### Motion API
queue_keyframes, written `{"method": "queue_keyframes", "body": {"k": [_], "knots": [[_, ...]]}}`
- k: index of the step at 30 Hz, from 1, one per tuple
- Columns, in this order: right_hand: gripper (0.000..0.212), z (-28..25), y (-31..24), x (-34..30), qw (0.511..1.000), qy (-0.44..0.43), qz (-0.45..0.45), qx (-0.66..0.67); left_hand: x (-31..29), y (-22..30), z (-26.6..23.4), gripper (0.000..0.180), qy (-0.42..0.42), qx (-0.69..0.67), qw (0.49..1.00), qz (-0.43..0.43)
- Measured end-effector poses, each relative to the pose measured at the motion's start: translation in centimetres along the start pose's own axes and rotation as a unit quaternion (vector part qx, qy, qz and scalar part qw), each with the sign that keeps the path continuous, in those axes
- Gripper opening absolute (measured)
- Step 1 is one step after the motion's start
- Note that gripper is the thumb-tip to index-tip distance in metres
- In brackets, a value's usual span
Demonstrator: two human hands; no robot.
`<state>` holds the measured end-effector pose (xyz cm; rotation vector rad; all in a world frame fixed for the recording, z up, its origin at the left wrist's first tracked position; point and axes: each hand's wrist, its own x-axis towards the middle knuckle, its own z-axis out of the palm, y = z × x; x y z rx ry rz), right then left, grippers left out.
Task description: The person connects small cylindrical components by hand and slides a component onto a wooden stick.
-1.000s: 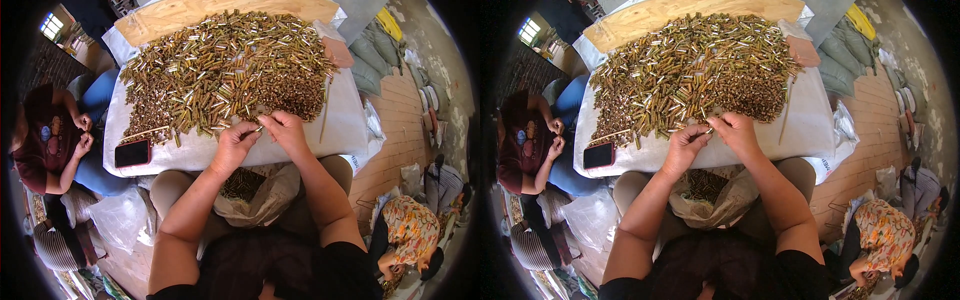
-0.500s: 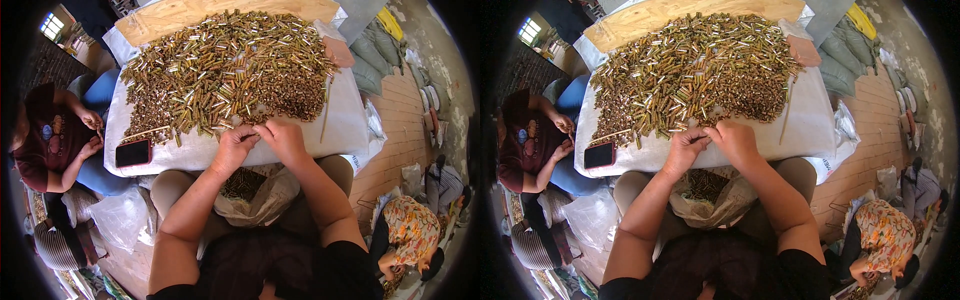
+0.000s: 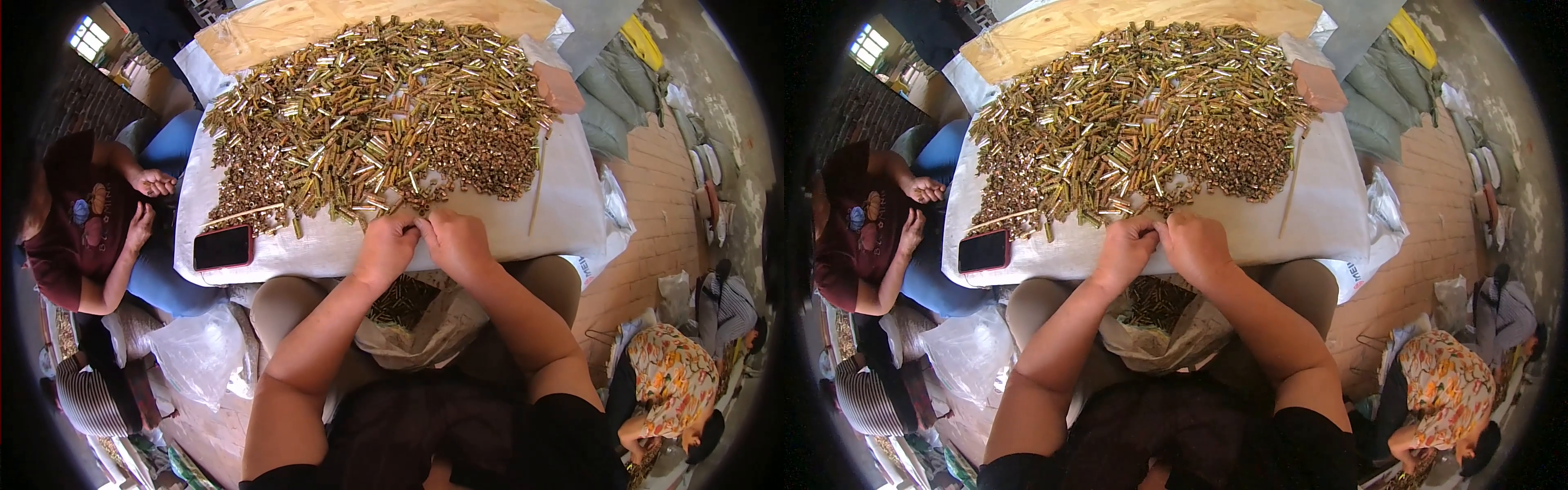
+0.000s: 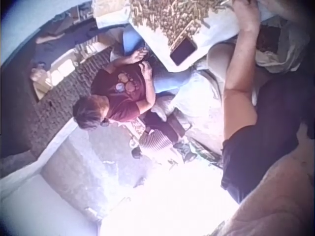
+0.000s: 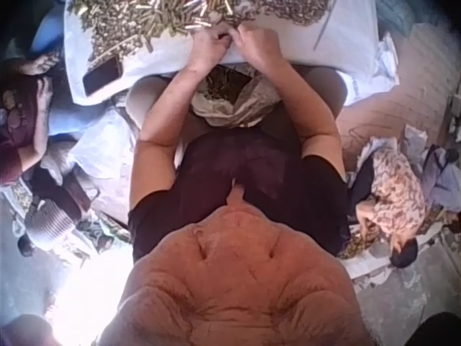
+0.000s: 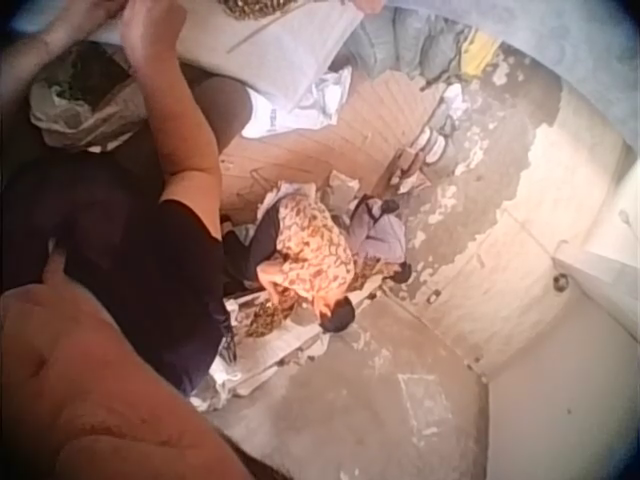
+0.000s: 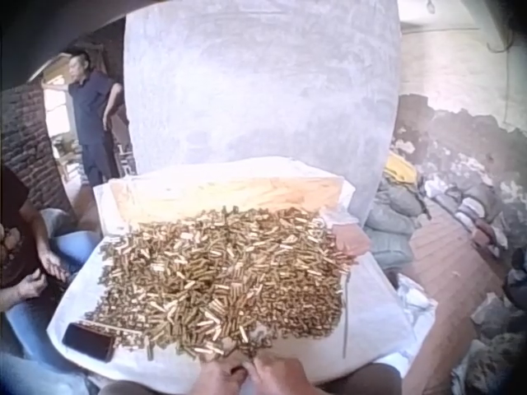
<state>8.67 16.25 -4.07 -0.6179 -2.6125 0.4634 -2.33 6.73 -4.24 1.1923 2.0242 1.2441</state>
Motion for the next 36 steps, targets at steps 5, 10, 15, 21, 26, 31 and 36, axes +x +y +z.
{"method": "queue_keyframes", "body": {"k": [5,10,15,21,26,31,36], "knots": [[0.029,-1.0,2.0,0.4,0.993,-0.052,0.104,0.008,1.6,1.3,-3.3,0.013,-0.246,0.041,0.968,-0.044],[0.028,0.1,1.5,1.4,0.990,-0.074,0.108,-0.057,3.9,0.3,-1.7,0.017,0.035,0.211,0.956,0.198],[0.028,1.7,2.0,1.8,0.996,-0.010,0.070,-0.063,6.2,-0.8,-0.4,0.024,0.005,0.354,0.920,0.170],[0.022,1.1,3.0,2.1,0.993,0.008,0.112,0.039,3.9,-0.1,-1.7,0.011,0.091,0.161,0.978,0.096],[0.017,-0.5,2.9,2.1,0.846,-0.035,0.261,0.463,1.6,-0.8,-1.1,0.008,0.078,-0.145,0.986,-0.007],[0.013,-1.8,2.1,2.2,0.793,-0.051,0.253,0.551,1.7,-0.2,-0.7,0.008,0.002,-0.224,0.972,-0.072],[0.014,-2.2,2.0,2.3,0.784,-0.051,0.266,0.558,1.5,0.7,-0.3,0.005,-0.044,-0.243,0.966,-0.069]]}}
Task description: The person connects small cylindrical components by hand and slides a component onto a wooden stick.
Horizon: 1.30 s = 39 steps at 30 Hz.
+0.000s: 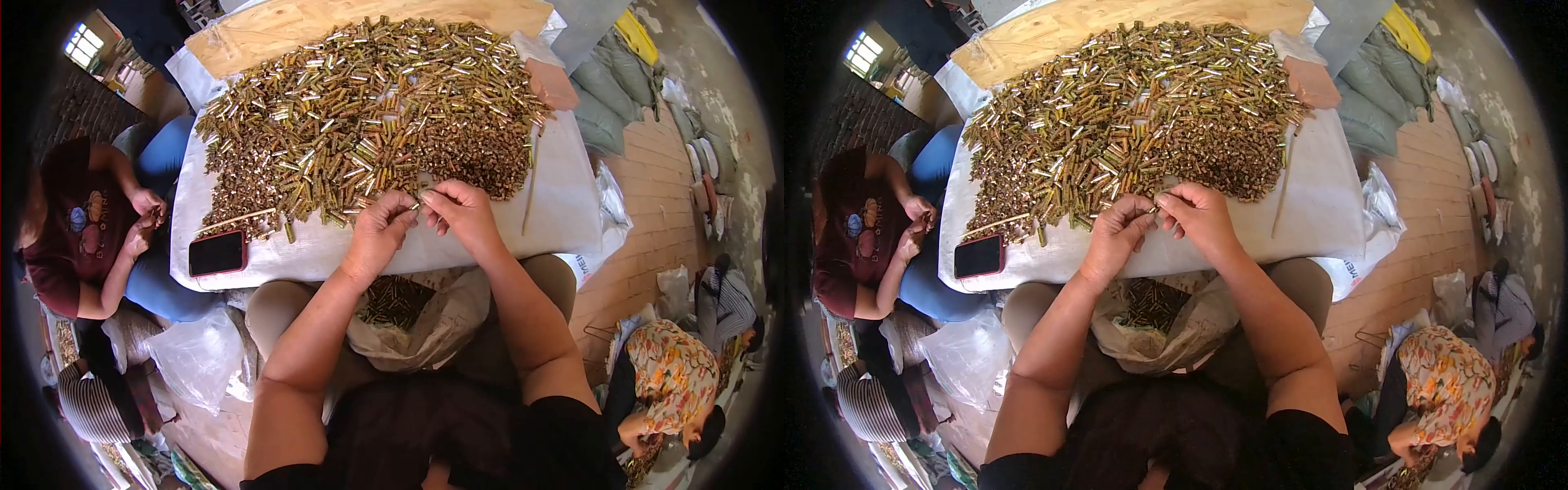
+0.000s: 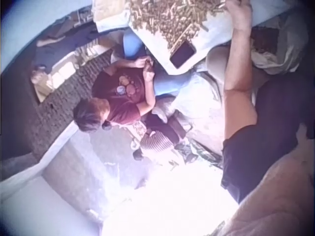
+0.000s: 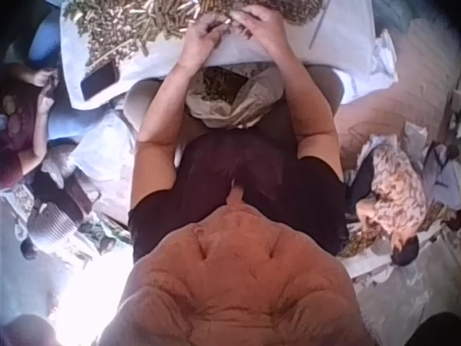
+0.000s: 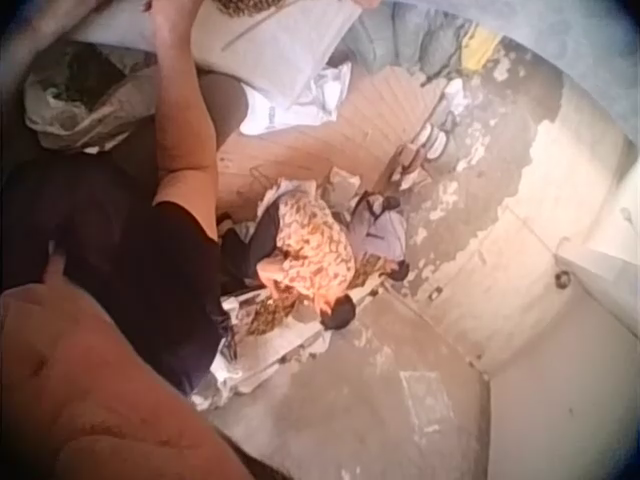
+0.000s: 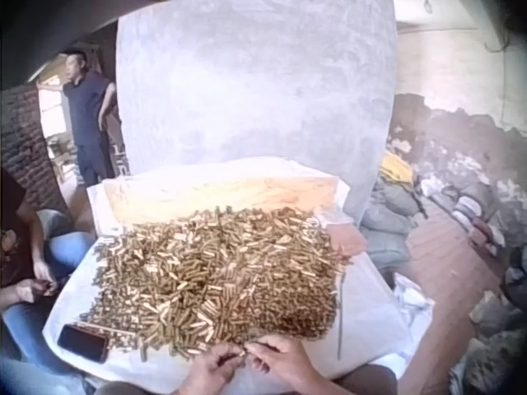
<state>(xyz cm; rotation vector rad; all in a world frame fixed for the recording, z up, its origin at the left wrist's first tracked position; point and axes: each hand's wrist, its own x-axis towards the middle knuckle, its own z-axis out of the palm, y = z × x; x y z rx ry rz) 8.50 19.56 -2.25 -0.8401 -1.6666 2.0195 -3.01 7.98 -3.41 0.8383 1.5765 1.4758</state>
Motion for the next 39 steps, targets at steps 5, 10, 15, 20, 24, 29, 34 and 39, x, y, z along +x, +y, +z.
{"method": "queue_keyframes", "body": {"k": [5,10,15,20,24,29,34,39], "knots": [[0.018,0.0,0.1,0.0,0.999,0.005,-0.010,-0.048,0.0,-0.5,0.2,0.005,-0.004,0.009,0.999,0.041],[0.020,0.0,0.2,0.0,0.997,0.015,-0.011,-0.073,-0.2,-0.6,0.2,0.004,-0.003,0.001,0.998,0.058],[0.022,-0.2,0.7,0.1,0.991,0.028,-0.046,-0.126,-0.2,-0.4,0.2,0.005,-0.006,0.014,0.998,0.057],[0.031,-0.4,1.0,0.2,0.921,0.056,-0.189,-0.336,-0.4,-0.2,0.2,0.006,-0.007,0.038,0.998,0.046],[0.032,0.2,0.7,-0.5,0.900,0.069,-0.184,-0.388,-0.7,0.4,0.3,0.007,-0.001,0.066,0.997,0.047],[0.036,0.4,1.2,-0.5,0.926,0.080,-0.133,-0.345,-0.8,-0.4,0.4,0.008,0.001,0.095,0.994,0.052],[0.037,-0.5,1.5,-0.1,0.951,0.024,-0.079,-0.299,-0.8,-1.0,0.5,0.008,-0.016,0.148,0.986,0.073],[0.035,1.0,1.5,-1.3,0.851,0.073,-0.234,-0.465,-1.1,-0.8,0.5,0.008,0.010,0.154,0.985,0.072]]}}
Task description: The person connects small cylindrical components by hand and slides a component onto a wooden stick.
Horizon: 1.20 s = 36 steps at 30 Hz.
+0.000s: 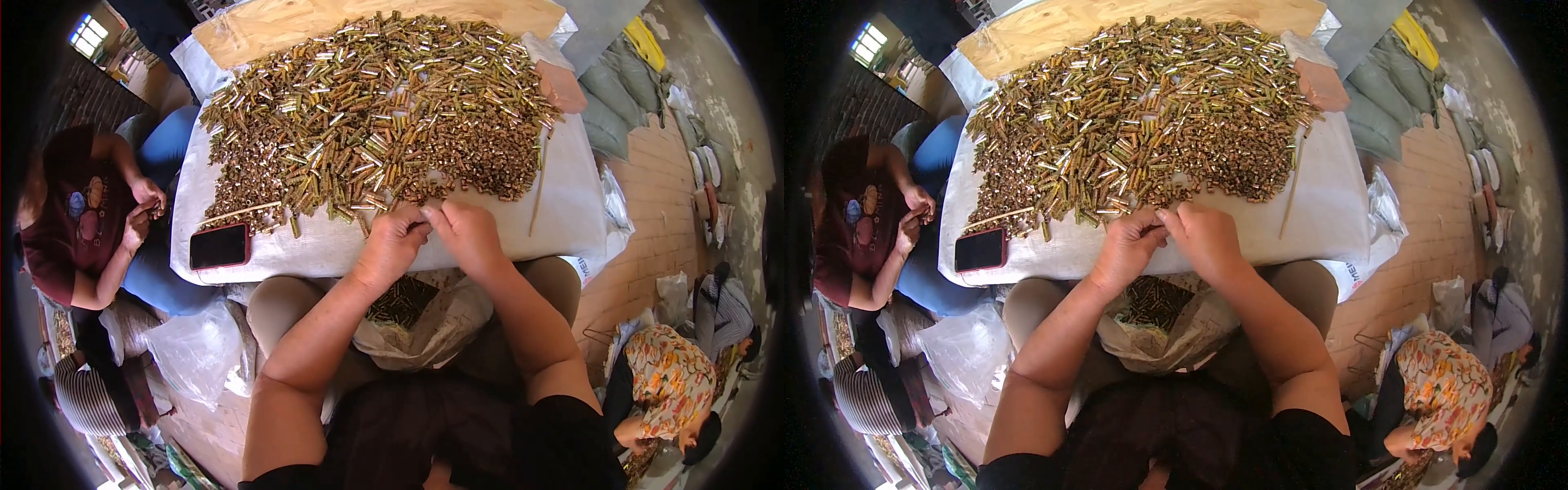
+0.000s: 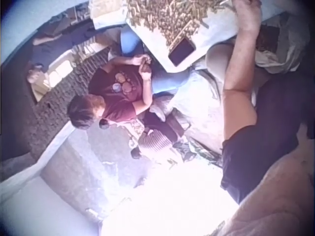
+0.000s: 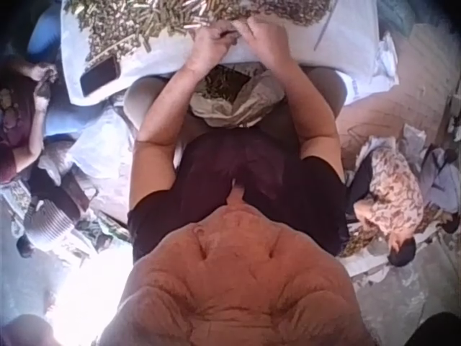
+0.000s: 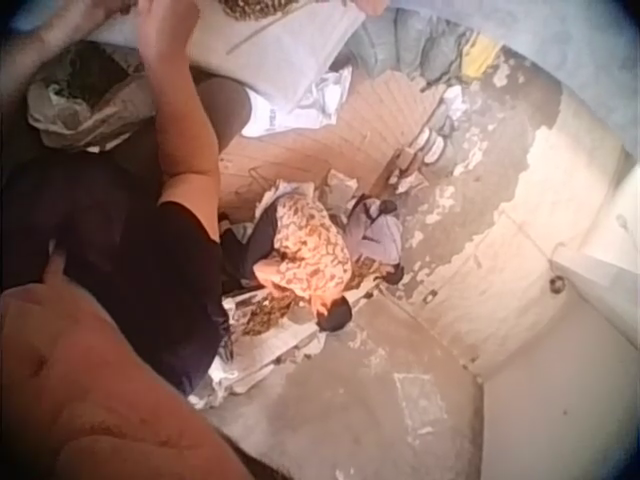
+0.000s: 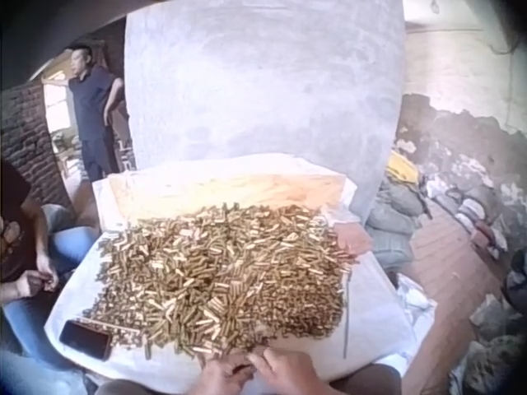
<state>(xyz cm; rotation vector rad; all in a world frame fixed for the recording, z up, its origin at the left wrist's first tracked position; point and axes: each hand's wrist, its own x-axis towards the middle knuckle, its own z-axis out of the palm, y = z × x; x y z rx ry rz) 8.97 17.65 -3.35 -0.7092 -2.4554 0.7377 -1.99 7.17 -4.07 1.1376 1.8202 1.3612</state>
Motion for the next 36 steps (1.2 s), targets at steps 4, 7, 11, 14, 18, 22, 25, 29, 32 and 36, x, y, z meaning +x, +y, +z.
{"method": "queue_keyframes", "body": {"k": [4,7,11,14,18,22,25,29,32,36], "knots": [[0.030,0.5,-0.6,-0.7,0.997,-0.021,-0.012,-0.078,-0.3,1.0,-0.1,0.012,0.010,0.031,0.999,-0.009],[0.025,0.1,-0.1,-0.2,0.993,-0.053,0.004,-0.107,0.5,0.9,-1.6,0.015,-0.186,-0.012,0.979,-0.084],[0.017,0.6,2.0,1.0,0.992,0.020,-0.025,-0.123,1.6,0.2,-2.1,0.017,0.003,0.182,0.980,0.086],[0.017,1.5,2.0,1.4,0.983,-0.004,-0.012,-0.181,3.3,-0.3,-1.8,0.015,0.125,0.325,0.935,0.072],[0.019,2.0,1.9,2.0,0.978,-0.018,-0.006,-0.209,4.0,-2.0,-1.1,0.014,0.126,0.332,0.932,0.075],[0.017,1.5,2.3,1.8,0.982,-0.022,-0.007,-0.185,3.2,-1.9,-1.7,0.015,0.127,0.278,0.947,0.097],[0.017,1.0,2.3,2.2,0.986,-0.033,-0.004,-0.162,2.5,-0.9,-1.9,0.012,0.130,0.193,0.970,0.069],[0.014,1.3,2.5,2.6,0.993,-0.036,0.035,-0.109,1.9,-0.6,-1.6,0.008,0.048,-0.024,0.999,-0.006],[0.013,0.7,2.2,2.6,0.988,0.005,0.107,0.113,1.6,0.2,-1.6,0.008,0.020,-0.120,0.992,-0.028],[0.009,-1.2,1.6,2.6,0.879,-0.090,0.213,0.417,1.5,0.4,-1.6,0.009,0.005,-0.174,0.982,-0.066]]}}
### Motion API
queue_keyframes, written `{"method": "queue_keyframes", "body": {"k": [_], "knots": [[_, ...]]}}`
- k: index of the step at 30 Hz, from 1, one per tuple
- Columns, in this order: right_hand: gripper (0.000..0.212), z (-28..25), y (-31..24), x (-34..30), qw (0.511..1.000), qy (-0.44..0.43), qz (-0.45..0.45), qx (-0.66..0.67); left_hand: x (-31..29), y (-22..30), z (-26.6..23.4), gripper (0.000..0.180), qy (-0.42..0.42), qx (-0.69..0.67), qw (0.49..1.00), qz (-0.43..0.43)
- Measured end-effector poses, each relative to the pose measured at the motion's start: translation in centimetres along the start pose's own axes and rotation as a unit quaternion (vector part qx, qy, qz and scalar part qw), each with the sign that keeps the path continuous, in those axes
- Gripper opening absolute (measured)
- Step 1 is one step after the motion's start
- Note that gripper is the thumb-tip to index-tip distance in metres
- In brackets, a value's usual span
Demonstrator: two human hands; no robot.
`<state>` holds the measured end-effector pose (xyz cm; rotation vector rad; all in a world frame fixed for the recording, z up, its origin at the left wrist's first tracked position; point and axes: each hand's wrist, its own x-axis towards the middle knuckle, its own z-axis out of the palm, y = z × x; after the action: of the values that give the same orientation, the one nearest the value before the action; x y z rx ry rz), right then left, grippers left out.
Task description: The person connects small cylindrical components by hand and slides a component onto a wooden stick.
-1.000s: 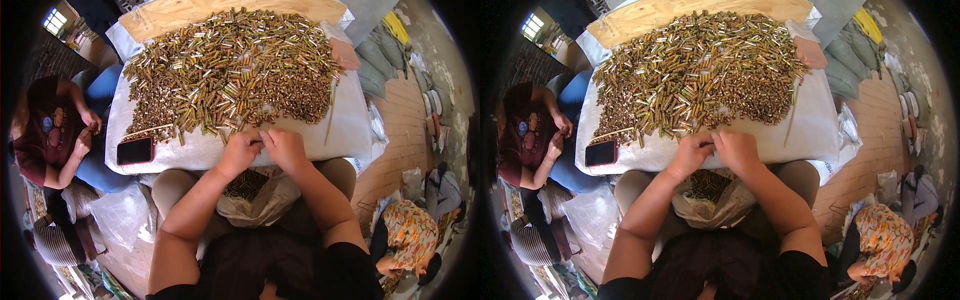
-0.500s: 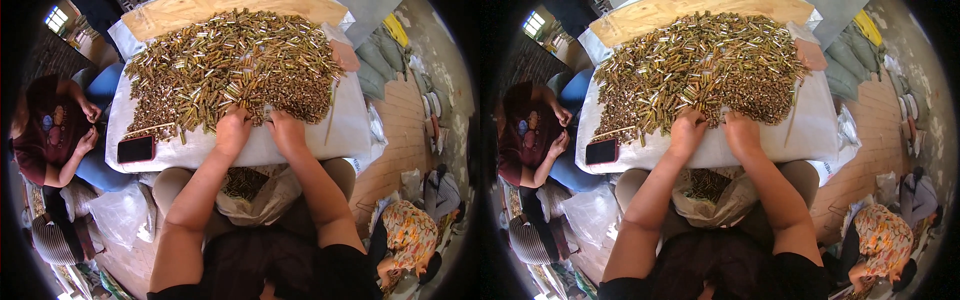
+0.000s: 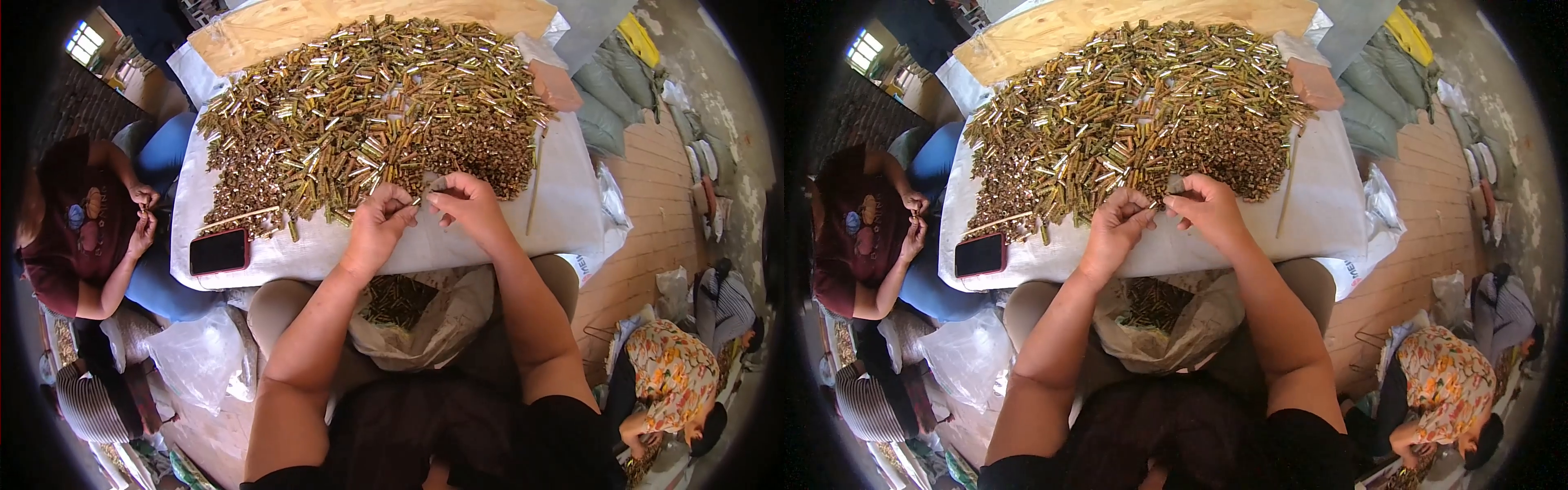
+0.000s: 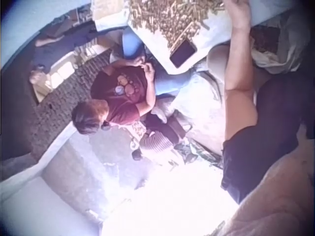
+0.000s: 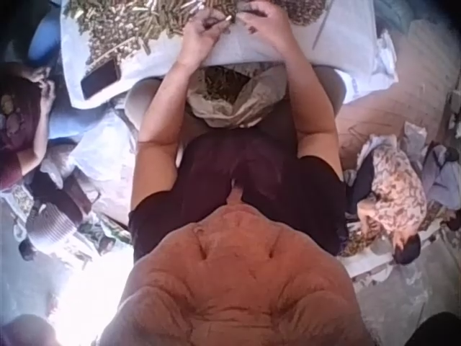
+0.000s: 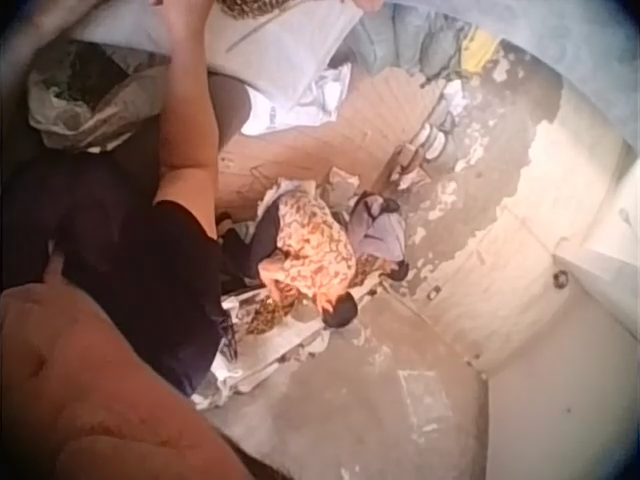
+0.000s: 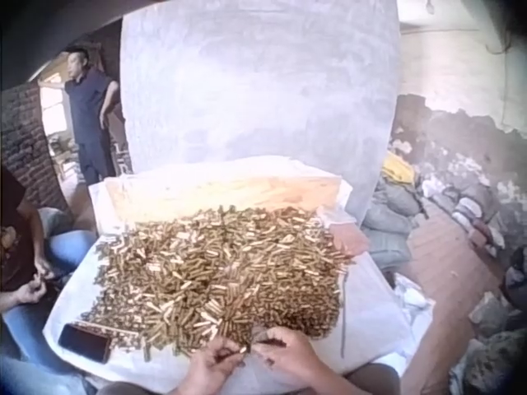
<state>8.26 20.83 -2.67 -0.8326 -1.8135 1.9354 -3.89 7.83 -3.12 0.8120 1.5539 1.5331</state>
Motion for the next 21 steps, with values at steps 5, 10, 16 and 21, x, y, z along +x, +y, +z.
{"method": "queue_keyframes", "body": {"k": [5,10,16,21], "knots": [[0.010,-0.2,-0.1,-0.5,0.998,-0.050,0.011,0.039,0.1,-1.4,0.5,0.007,0.010,-0.005,0.998,0.059],[0.011,0.5,1.0,-0.8,0.998,-0.057,0.013,0.000,0.1,0.1,0.4,0.007,0.033,-0.086,0.996,0.002],[0.013,0.3,0.2,-0.8,0.999,-0.027,0.014,0.025,-0.1,0.8,0.3,0.003,0.045,-0.236,0.967,-0.088],[0.014,0.2,-1.0,-1.0,0.999,-0.012,0.006,0.051,-0.8,1.5,1.0,0.003,-0.069,-0.082,0.992,-0.072]]}}
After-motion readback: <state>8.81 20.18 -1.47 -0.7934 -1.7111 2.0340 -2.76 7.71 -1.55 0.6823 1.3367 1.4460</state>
